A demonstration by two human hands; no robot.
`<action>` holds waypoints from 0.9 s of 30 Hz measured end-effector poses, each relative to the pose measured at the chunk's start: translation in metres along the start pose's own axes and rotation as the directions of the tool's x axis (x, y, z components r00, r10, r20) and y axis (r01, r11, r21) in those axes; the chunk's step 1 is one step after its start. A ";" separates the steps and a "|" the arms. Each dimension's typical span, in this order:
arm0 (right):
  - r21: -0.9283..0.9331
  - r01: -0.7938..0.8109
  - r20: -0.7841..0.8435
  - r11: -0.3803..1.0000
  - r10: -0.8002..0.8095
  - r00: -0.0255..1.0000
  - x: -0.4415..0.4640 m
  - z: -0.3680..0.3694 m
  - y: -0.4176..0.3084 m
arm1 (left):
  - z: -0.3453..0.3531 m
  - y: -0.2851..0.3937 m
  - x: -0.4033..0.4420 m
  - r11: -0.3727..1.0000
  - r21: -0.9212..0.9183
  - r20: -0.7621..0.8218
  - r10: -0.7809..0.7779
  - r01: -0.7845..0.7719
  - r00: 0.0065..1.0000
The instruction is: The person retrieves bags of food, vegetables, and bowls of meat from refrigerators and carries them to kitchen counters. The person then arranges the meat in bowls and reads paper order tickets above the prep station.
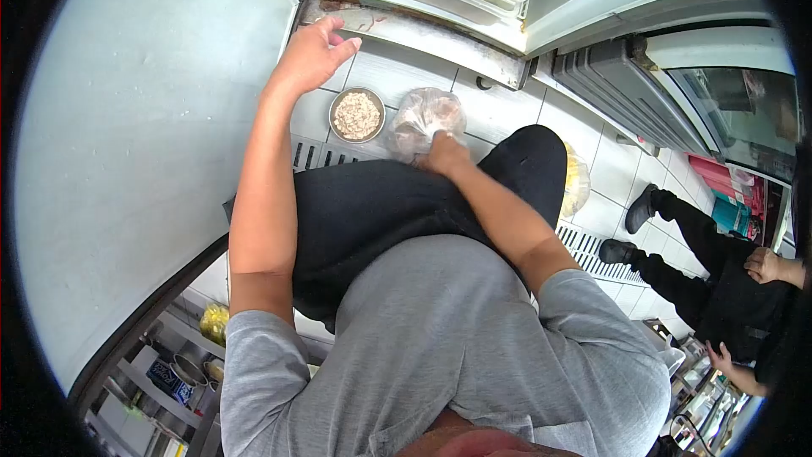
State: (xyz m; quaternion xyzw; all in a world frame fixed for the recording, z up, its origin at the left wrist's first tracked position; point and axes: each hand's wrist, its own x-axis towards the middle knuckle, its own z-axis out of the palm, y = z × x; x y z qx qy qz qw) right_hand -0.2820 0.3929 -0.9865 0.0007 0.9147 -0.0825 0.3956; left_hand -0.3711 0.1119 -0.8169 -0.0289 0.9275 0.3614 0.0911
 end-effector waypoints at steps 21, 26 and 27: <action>-0.132 0.472 -0.406 0.872 -0.482 0.777 0.086 0.087 0.047 | 0.013 0.019 -0.009 0.997 0.035 0.035 0.066 -0.067 0.997; -0.003 0.549 -0.490 0.836 -0.481 0.728 0.049 0.042 0.039 | 0.012 0.030 -0.017 0.993 0.103 0.073 0.054 -0.062 0.996; 0.033 0.566 -0.593 0.823 -0.440 0.675 0.043 0.041 0.039 | 0.012 0.032 -0.020 0.992 0.109 0.081 0.050 -0.059 0.995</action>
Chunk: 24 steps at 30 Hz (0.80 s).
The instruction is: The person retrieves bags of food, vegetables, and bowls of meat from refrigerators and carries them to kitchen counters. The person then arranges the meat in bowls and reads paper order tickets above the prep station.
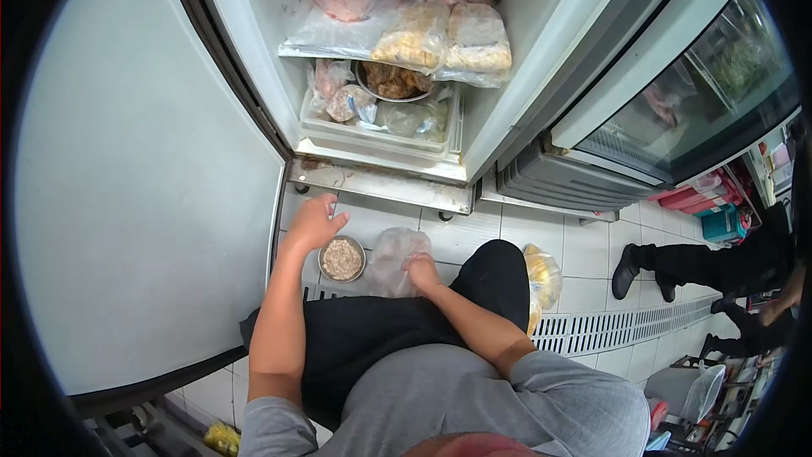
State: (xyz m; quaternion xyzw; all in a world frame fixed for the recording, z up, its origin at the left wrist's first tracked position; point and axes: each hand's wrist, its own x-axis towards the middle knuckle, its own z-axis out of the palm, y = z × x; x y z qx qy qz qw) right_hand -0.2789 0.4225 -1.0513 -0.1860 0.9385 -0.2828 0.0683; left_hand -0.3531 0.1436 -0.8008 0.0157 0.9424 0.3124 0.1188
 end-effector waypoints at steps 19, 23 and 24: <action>0.552 0.478 -0.492 0.683 -0.195 0.848 0.046 -0.405 -0.252 | 0.020 0.118 -0.109 -0.296 -0.946 0.043 0.299 0.135 0.953; -0.061 0.533 -0.564 0.844 -0.470 0.679 0.076 -0.442 -0.274 | -0.009 0.149 -0.055 -0.397 -0.914 -0.068 0.359 0.087 0.931; -0.181 0.521 -0.575 0.834 -0.519 0.632 0.086 -0.446 -0.276 | -0.017 0.154 -0.036 -0.387 -0.919 -0.098 0.408 0.075 0.908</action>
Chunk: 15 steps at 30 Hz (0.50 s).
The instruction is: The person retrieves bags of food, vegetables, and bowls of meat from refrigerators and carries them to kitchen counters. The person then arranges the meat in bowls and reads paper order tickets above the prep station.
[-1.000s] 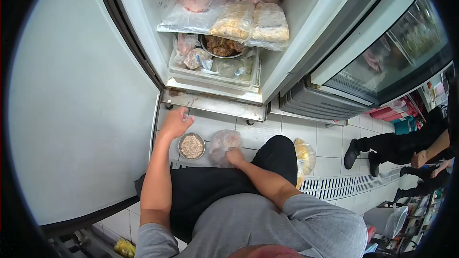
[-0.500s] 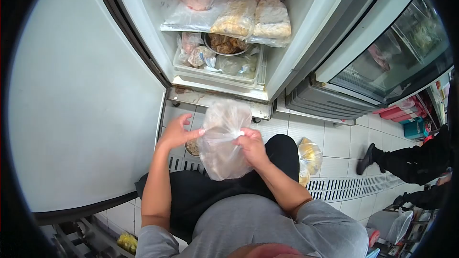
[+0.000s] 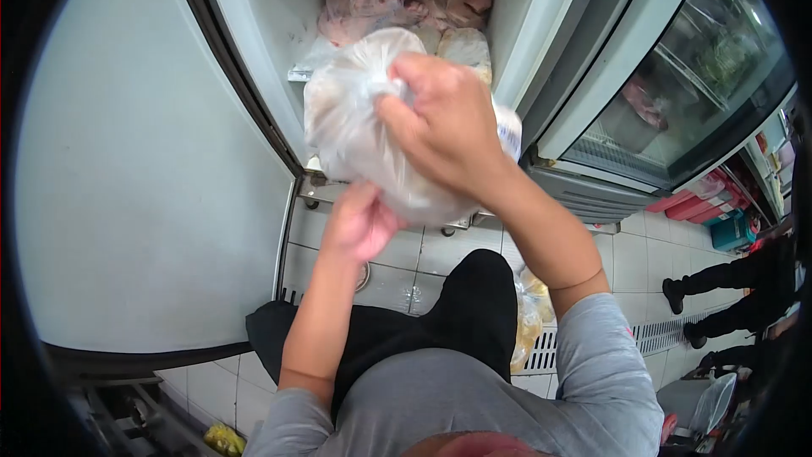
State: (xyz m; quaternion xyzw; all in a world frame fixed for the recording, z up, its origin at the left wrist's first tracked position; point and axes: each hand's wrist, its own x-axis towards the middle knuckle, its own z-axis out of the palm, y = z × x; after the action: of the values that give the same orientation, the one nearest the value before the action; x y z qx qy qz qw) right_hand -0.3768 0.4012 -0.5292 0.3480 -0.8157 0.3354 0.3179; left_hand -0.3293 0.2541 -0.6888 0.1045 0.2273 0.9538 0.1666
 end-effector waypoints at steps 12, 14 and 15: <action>-0.463 -0.066 -0.150 0.884 -0.004 0.989 0.091 0.016 0.093 | 0.027 0.085 0.187 0.969 0.246 0.072 -0.023 0.005 0.997; -0.492 -0.058 -0.276 0.869 -0.092 0.957 0.088 0.030 0.117 | 0.016 0.089 0.215 0.956 0.291 0.034 -0.060 0.048 0.998; -0.521 -0.055 -0.306 0.852 -0.126 0.944 0.086 0.037 0.128 | 0.016 0.091 0.225 0.948 0.315 0.024 -0.044 0.034 0.999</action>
State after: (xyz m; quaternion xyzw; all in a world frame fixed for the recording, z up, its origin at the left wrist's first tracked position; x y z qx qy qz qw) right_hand -0.5348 0.4106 -0.5271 0.2025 -0.8046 0.1483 0.5382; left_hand -0.5567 0.2659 -0.6047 0.1398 0.3759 0.9001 0.1700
